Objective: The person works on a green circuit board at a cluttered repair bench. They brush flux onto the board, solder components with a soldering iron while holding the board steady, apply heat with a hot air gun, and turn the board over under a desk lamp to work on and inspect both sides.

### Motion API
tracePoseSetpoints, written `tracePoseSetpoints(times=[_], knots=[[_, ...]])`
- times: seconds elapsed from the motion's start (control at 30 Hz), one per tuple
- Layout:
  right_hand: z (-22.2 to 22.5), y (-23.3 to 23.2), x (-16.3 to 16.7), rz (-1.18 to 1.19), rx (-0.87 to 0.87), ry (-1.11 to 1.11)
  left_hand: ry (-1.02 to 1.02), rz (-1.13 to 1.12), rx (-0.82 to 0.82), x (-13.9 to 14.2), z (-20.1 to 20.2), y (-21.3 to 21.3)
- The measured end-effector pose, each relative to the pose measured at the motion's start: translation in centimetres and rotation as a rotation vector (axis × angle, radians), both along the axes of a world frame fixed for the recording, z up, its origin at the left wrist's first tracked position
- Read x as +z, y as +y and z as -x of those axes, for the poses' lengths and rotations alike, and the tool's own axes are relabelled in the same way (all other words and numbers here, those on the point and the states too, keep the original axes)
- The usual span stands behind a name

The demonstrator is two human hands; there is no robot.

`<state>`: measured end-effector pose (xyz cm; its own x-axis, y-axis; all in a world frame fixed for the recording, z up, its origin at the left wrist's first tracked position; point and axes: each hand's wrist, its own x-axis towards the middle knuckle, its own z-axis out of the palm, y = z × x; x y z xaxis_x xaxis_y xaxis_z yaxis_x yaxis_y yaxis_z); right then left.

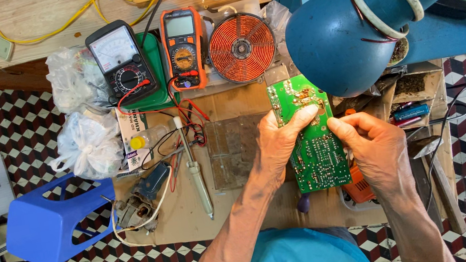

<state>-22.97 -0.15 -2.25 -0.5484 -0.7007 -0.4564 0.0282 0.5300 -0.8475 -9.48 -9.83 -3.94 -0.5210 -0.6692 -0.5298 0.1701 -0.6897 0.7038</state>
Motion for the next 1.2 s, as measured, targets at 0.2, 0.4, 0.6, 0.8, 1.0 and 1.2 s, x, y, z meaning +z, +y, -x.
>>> tracePoseSetpoints(times=[0.2,0.4,0.6,0.8,1.0,1.2], knots=[[1.8,-1.6,-1.0,0.248,0.019,-0.169,-0.001,0.013,-0.069,0.0,-0.3,-1.3],[3.3,-2.6,-1.8,0.224,0.071,-0.199,-0.037,0.164,-0.132,-0.8,0.3,-1.9],[3.5,-2.7,-1.5,0.177,0.084,-0.157,-0.091,0.288,-0.158,-1.2,0.4,-2.2],[3.4,-2.5,-1.0,0.135,0.128,-0.068,-0.119,0.265,-0.189,-0.6,0.2,-2.1],[3.1,-2.2,-0.9,0.137,0.117,-0.102,-0.077,0.252,-0.202,-0.3,0.0,-2.2],[2.9,-2.2,-1.0,0.116,0.117,-0.097,-0.128,0.262,-0.199,-0.7,0.0,-2.0]])
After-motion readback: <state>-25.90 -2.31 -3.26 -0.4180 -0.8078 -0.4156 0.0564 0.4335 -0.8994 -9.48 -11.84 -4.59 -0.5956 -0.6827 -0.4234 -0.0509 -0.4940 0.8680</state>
